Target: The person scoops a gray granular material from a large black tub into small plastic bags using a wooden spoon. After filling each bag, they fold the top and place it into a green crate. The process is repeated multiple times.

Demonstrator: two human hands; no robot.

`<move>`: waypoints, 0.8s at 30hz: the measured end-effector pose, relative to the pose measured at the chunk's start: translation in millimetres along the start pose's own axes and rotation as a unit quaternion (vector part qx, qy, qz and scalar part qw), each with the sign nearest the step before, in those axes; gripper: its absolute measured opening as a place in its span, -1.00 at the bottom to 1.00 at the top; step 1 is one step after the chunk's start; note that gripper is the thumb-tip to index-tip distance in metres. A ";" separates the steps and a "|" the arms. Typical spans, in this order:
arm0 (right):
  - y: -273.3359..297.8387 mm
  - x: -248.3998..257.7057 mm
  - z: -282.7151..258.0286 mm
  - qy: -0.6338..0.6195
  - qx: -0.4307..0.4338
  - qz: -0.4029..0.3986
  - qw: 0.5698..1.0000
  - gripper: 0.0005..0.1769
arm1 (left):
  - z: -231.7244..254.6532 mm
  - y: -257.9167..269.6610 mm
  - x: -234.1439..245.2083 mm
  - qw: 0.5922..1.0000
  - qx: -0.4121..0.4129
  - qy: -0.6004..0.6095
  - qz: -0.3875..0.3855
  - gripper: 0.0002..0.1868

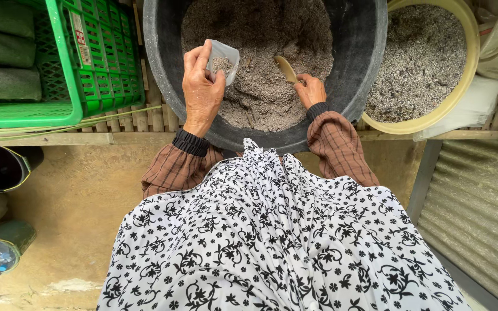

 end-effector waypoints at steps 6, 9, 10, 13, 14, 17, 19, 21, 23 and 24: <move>8.6 2.4 -5.3 -0.296 -0.044 -0.103 0.949 -0.62 | 0.0 2.6 3.4 1.000 -0.007 -0.004 0.016 -0.34; 35.2 22.6 -27.9 -0.343 -0.019 -0.125 0.931 -0.63 | -0.6 1.9 -0.1 1.000 0.004 0.020 0.017 -0.36; 44.6 29.4 -38.6 -0.355 -0.008 -0.129 0.926 -0.62 | 0.4 2.8 -0.6 1.000 0.001 0.011 0.017 -0.37; 75.7 52.4 -72.6 -0.358 0.005 -0.125 0.925 -0.63 | 3.4 3.0 -2.7 1.000 0.005 -0.006 0.017 -0.40; 85.2 60.3 -86.1 -0.356 0.016 -0.122 0.927 -0.62 | 3.7 1.7 -4.7 1.000 0.017 -0.004 0.016 -0.40; 112.3 81.6 -125.9 -0.359 0.050 -0.119 0.925 -0.61 | 4.4 0.8 -7.7 1.000 0.026 0.011 0.013 -0.39; 128.5 92.0 -151.2 -0.373 0.071 -0.126 0.916 -0.62 | 5.4 0.4 -9.2 0.999 0.019 0.022 0.014 -0.36; 140.8 95.9 -174.9 -0.367 0.088 -0.136 0.916 -0.64 | 7.4 -2.7 -10.9 0.999 0.007 0.033 0.017 -0.33; 149.6 92.5 -195.5 -0.349 0.107 -0.143 0.920 -0.64 | 8.9 -3.8 -12.0 1.000 0.010 0.023 0.017 -0.31; 153.7 88.6 -204.4 -0.336 0.116 -0.144 0.923 -0.64 | 9.4 -3.7 -11.5 1.000 0.012 0.017 0.015 -0.30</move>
Point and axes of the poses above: each hand's wrist, its own y-axis away from the middle knuckle, its own x-axis out of the back of the hand, z = x × y, the point moved 4 cm from there along -y, towards the middle knuckle, and after that the axes turned 12 degrees about -z, right-handed, at the moved point
